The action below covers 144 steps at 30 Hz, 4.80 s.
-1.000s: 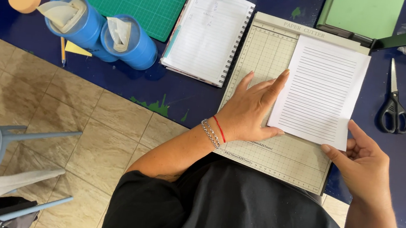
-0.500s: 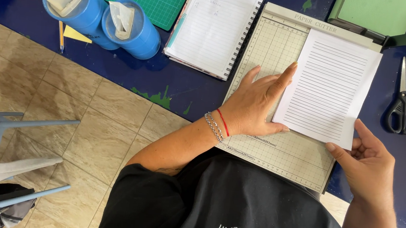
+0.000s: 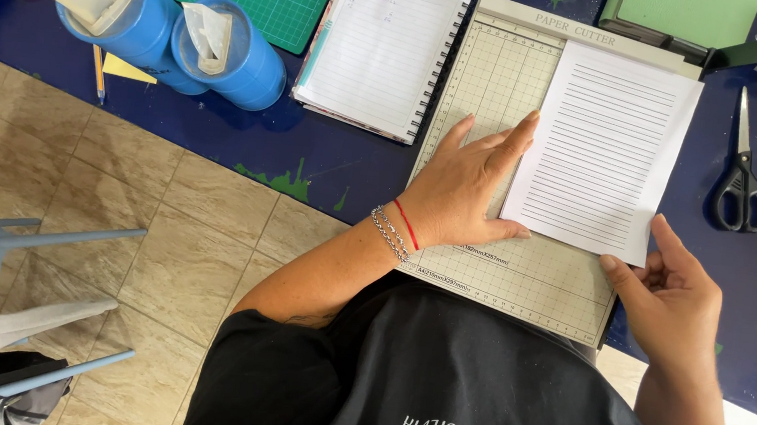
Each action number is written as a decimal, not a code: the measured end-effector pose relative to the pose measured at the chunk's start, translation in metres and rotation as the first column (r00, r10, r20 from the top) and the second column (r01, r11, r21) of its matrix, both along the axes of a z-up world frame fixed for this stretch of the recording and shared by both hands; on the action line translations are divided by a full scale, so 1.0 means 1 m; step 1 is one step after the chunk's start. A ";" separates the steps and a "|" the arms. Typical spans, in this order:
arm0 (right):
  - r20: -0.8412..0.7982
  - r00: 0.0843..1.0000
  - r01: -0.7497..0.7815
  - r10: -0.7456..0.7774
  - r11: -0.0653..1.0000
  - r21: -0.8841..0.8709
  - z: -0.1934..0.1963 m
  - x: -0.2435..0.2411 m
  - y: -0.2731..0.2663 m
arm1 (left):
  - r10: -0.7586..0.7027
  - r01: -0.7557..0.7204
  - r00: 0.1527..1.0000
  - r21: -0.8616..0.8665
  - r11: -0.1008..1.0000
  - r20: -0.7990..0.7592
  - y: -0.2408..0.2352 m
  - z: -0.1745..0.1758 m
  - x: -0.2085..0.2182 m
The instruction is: Folding a printed sheet of paper and aligning it on a manual paper cutter
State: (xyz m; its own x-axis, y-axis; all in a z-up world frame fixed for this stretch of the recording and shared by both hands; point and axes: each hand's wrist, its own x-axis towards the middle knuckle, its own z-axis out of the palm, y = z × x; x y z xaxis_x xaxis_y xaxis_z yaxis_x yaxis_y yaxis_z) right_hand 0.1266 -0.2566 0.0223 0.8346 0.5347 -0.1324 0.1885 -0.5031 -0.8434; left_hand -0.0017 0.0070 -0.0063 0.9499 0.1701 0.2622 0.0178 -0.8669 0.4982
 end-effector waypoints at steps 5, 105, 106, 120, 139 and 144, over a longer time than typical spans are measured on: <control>0.005 1.000 0.013 -0.013 1.000 -0.016 0.002 -0.002 0.004 | -0.006 0.006 1.000 0.025 1.000 -0.016 0.001 -0.002 0.000; -0.260 0.964 0.065 0.054 0.903 0.425 -0.033 0.010 -0.039 | 0.134 -0.019 0.991 -0.992 0.128 -0.001 -0.022 0.023 -0.019; -0.247 0.967 0.046 0.062 0.912 0.409 -0.033 0.008 -0.041 | 0.134 -0.017 0.991 -0.992 0.123 -0.001 -0.021 0.022 -0.019; -0.258 0.963 0.031 0.078 0.919 0.392 -0.035 0.000 -0.038 | 0.130 -0.011 0.992 -0.993 0.118 0.005 -0.023 0.026 -0.019; -0.257 0.964 0.036 0.074 0.916 0.399 -0.034 0.000 -0.038 | 0.108 -0.005 0.994 -0.987 0.160 0.013 -0.025 0.029 -0.018; -0.260 0.963 0.039 0.067 0.923 0.384 -0.036 0.000 -0.038 | 0.107 -0.003 0.994 -0.988 0.155 0.014 -0.025 0.028 -0.018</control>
